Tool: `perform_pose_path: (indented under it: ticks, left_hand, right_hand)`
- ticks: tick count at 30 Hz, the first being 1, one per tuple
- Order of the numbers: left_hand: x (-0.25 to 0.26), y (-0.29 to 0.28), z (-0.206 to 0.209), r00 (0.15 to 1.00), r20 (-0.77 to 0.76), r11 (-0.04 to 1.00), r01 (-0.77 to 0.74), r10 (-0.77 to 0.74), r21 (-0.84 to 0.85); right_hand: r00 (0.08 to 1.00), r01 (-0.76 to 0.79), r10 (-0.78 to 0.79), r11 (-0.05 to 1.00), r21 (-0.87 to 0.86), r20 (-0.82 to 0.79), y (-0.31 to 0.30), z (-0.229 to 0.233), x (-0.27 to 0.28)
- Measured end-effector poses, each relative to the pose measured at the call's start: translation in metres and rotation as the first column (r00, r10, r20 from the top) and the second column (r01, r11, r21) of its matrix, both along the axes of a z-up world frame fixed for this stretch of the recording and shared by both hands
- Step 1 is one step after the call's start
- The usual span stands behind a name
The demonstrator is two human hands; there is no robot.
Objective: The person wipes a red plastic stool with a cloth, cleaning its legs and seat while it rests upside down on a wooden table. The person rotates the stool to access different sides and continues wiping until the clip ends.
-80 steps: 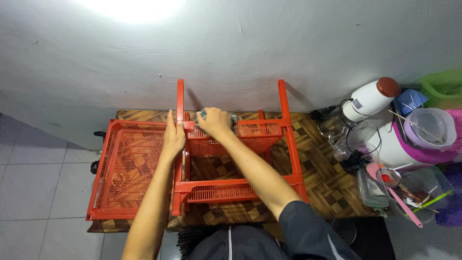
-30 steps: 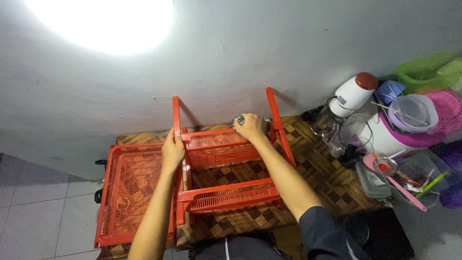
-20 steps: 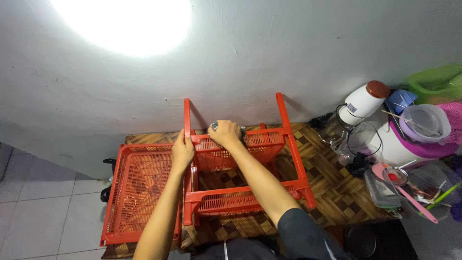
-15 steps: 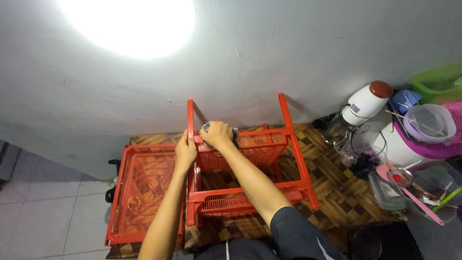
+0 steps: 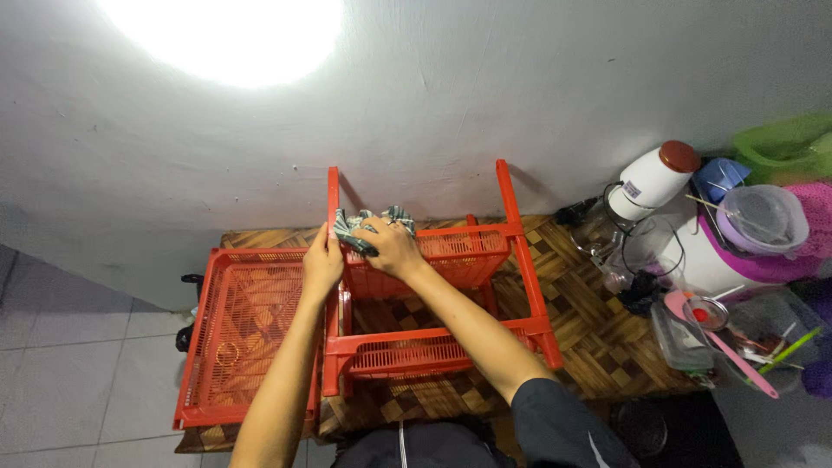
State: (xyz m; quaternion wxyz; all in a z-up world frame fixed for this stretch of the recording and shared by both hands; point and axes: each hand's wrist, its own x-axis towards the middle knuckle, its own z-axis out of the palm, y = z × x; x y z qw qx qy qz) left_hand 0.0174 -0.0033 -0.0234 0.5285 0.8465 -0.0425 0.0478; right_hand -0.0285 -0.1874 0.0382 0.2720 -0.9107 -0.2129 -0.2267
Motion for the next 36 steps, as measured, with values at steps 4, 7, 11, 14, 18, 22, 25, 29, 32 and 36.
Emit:
perform_pose_path:
  ticks: [4, 7, 11, 14, 18, 22, 25, 29, 32, 36]
  left_hand:
    - [-0.005, 0.000, 0.006, 1.000, -0.011, 1.000, 0.001, -0.001, 0.016]
    - [-0.005, 0.000, 0.011, 0.999, -0.050, 0.998, 0.000, 0.003, 0.064]
    - [-0.012, -0.001, 0.022, 1.000, -0.015, 0.998, -0.009, 0.010, 0.056]
    - [-0.017, -0.003, 0.033, 0.997, -0.074, 0.998, -0.017, 0.021, 0.064]
    - [-0.022, -0.003, 0.044, 0.997, -0.074, 0.997, -0.015, 0.021, 0.081]
    - [-0.023, -0.004, 0.046, 0.992, -0.108, 0.989, -0.048, 0.063, 0.140]
    - [-0.021, -0.004, 0.043, 0.994, -0.089, 0.988, -0.055, 0.068, 0.143]
    - [-0.019, -0.003, 0.035, 0.989, -0.127, 0.990, -0.064, 0.080, 0.125]
    - [-0.019, -0.002, 0.033, 0.991, -0.108, 0.991, -0.070, 0.082, 0.110]
    - [-0.019, -0.004, 0.035, 0.992, -0.106, 0.993, -0.064, 0.075, 0.101]
  right_hand:
    - [0.999, 0.007, -0.008, 1.000, -0.028, -0.036, -0.029, 0.000, -0.011]
    - [0.998, 0.030, -0.031, 0.999, -0.011, -0.063, -0.053, -0.002, -0.018]
    - [0.996, 0.061, -0.060, 0.998, -0.002, -0.068, -0.083, -0.007, -0.027]
    - [0.995, 0.085, -0.085, 0.996, 0.002, -0.057, -0.102, -0.008, -0.029]
    - [0.984, 0.108, -0.098, 0.992, 0.063, -0.147, -0.125, -0.004, -0.039]
    - [0.988, 0.141, -0.141, 0.990, 0.001, -0.064, -0.151, 0.011, -0.054]
    - [0.989, 0.142, -0.143, 0.989, -0.044, -0.027, -0.167, 0.020, -0.060]
    - [0.983, 0.175, -0.178, 0.982, -0.068, -0.039, -0.182, 0.022, -0.062]
    - [0.963, 0.268, -0.269, 0.962, -0.042, -0.011, -0.185, 0.015, -0.063]
    - [0.899, 0.437, -0.437, 0.899, -0.031, -0.009, -0.183, 0.003, -0.050]
